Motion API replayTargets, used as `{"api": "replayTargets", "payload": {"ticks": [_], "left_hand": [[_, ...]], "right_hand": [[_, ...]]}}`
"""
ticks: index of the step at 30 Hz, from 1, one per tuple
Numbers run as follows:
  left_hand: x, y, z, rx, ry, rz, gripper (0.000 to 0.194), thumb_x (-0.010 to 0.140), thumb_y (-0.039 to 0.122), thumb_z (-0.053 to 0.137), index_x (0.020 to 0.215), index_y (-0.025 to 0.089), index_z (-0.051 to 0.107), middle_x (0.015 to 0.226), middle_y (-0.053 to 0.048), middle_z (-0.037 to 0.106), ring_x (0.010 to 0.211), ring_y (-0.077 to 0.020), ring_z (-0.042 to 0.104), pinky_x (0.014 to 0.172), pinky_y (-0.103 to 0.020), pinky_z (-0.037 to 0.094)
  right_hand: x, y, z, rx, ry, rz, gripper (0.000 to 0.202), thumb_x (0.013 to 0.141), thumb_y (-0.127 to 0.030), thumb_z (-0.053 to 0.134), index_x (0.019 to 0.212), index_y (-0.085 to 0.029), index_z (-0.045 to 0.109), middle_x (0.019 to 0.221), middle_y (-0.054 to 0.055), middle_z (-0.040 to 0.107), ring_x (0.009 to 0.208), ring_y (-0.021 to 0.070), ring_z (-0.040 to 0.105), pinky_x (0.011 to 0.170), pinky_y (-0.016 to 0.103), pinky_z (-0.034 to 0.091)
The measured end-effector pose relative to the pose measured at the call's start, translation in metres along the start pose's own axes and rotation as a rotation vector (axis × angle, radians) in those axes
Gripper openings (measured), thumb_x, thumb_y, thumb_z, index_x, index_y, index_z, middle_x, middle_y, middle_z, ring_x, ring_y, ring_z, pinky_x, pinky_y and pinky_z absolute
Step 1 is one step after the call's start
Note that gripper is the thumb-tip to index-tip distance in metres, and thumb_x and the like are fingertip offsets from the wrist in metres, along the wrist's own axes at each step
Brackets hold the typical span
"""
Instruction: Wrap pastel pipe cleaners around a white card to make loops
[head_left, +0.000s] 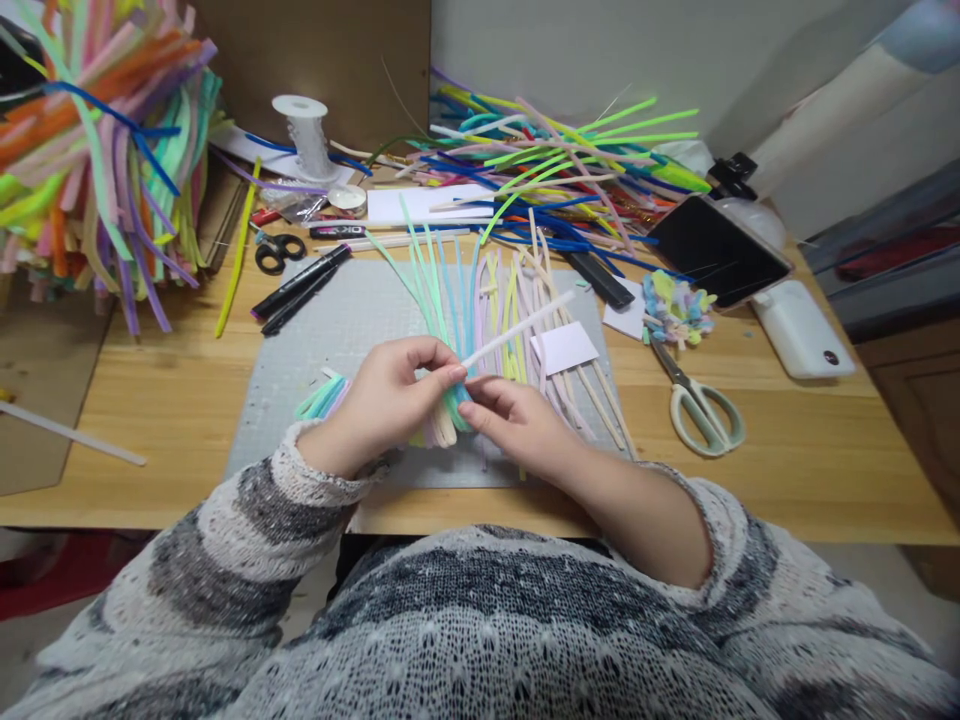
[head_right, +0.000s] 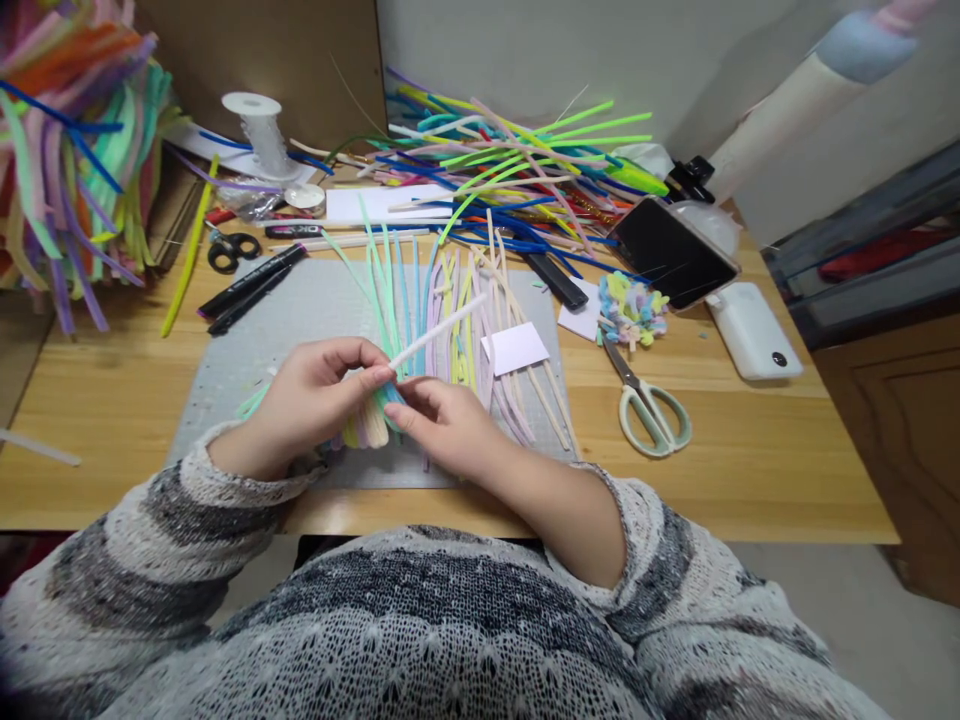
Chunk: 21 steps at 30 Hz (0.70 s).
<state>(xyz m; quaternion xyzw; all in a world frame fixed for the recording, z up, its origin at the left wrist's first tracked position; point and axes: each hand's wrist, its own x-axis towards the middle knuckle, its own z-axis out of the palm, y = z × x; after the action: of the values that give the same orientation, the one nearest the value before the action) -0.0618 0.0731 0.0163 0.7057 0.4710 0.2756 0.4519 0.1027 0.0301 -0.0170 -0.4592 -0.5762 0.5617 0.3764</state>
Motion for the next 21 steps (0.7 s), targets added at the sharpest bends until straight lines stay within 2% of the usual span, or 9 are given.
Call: {"api": "replayTargets", "payload": {"ticks": [2,4,7,9,12,14,17,19,21], "left_hand": [[0.001,-0.001,0.001,0.000,0.042,-0.001,0.019,0.080,0.031,0.057,0.073,0.014,0.062,0.073,-0.003,0.065,0.069,-0.0143,0.057,0.065,-0.026,0.045],[0.003,-0.003,0.000,-0.015,0.028,0.009,0.020,0.080,0.032,0.057,0.077,0.014,0.063,0.076,-0.003,0.066,0.071,-0.0139,0.057,0.067,-0.026,0.045],[0.005,-0.003,-0.006,-0.012,-0.048,0.029,0.023,0.081,0.035,0.057,0.078,0.014,0.064,0.074,-0.002,0.065,0.069,-0.0131,0.056,0.066,-0.025,0.044],[0.005,-0.001,-0.014,0.023,0.013,0.029,0.022,0.080,0.035,0.058,0.075,0.014,0.064,0.070,-0.001,0.063,0.065,-0.0124,0.054,0.062,-0.024,0.042],[0.003,0.003,-0.028,0.096,0.165,0.003,0.019,0.078,0.033,0.060,0.072,0.015,0.064,0.066,0.000,0.061,0.062,-0.0124,0.053,0.057,-0.023,0.040],[0.002,0.004,-0.036,0.143,0.200,-0.006,0.020,0.078,0.034,0.061,0.070,0.015,0.065,0.062,0.001,0.060,0.059,-0.0124,0.051,0.054,-0.023,0.037],[0.003,0.002,-0.044,0.193,0.145,-0.028,0.021,0.076,0.035,0.063,0.069,0.015,0.067,0.060,0.000,0.061,0.057,-0.0123,0.050,0.054,-0.023,0.036],[0.005,-0.002,-0.045,0.216,0.027,-0.061,0.021,0.075,0.036,0.064,0.070,0.016,0.069,0.060,0.000,0.063,0.057,-0.0125,0.052,0.054,-0.023,0.036],[0.008,-0.007,-0.043,0.214,-0.101,-0.097,0.021,0.076,0.036,0.063,0.070,0.017,0.069,0.062,0.000,0.065,0.058,-0.0131,0.054,0.055,-0.023,0.038]], "right_hand": [[-0.001,0.000,0.001,-0.135,-0.075,-0.003,0.021,0.086,-0.034,0.054,0.070,-0.021,0.057,0.068,0.000,0.062,0.067,0.0134,0.058,0.065,0.030,0.046],[-0.002,0.001,0.003,-0.127,-0.072,0.017,0.027,0.089,-0.035,0.049,0.068,-0.021,0.057,0.066,0.000,0.063,0.065,0.0132,0.059,0.064,0.030,0.047],[-0.001,0.002,0.001,0.009,-0.050,0.077,0.026,0.089,-0.040,0.049,0.078,-0.020,0.061,0.068,0.002,0.065,0.063,0.0132,0.062,0.062,0.029,0.049],[0.000,0.001,-0.005,0.017,0.013,0.057,0.027,0.089,-0.042,0.048,0.090,-0.019,0.063,0.071,0.002,0.066,0.059,0.0127,0.061,0.059,0.029,0.049],[0.004,-0.002,-0.024,-0.228,0.207,-0.114,0.022,0.090,-0.036,0.049,0.097,-0.021,0.062,0.082,0.003,0.066,0.068,0.0140,0.060,0.065,0.031,0.048],[0.007,-0.006,-0.038,-0.507,0.253,-0.233,0.014,0.088,-0.025,0.050,0.094,-0.021,0.063,0.089,0.005,0.065,0.082,0.0173,0.059,0.075,0.034,0.046],[0.010,-0.009,-0.051,-0.832,0.019,-0.325,0.020,0.083,-0.010,0.049,0.093,-0.021,0.063,0.095,0.007,0.062,0.092,0.0204,0.055,0.082,0.036,0.043],[0.010,-0.010,-0.053,-0.968,-0.178,-0.356,0.025,0.081,-0.006,0.047,0.091,-0.022,0.064,0.097,0.008,0.059,0.092,0.0208,0.053,0.080,0.035,0.042],[0.010,-0.008,-0.050,-1.066,-0.265,-0.371,0.026,0.082,-0.007,0.045,0.088,-0.022,0.065,0.096,0.009,0.057,0.089,0.0206,0.051,0.075,0.034,0.041]]}}
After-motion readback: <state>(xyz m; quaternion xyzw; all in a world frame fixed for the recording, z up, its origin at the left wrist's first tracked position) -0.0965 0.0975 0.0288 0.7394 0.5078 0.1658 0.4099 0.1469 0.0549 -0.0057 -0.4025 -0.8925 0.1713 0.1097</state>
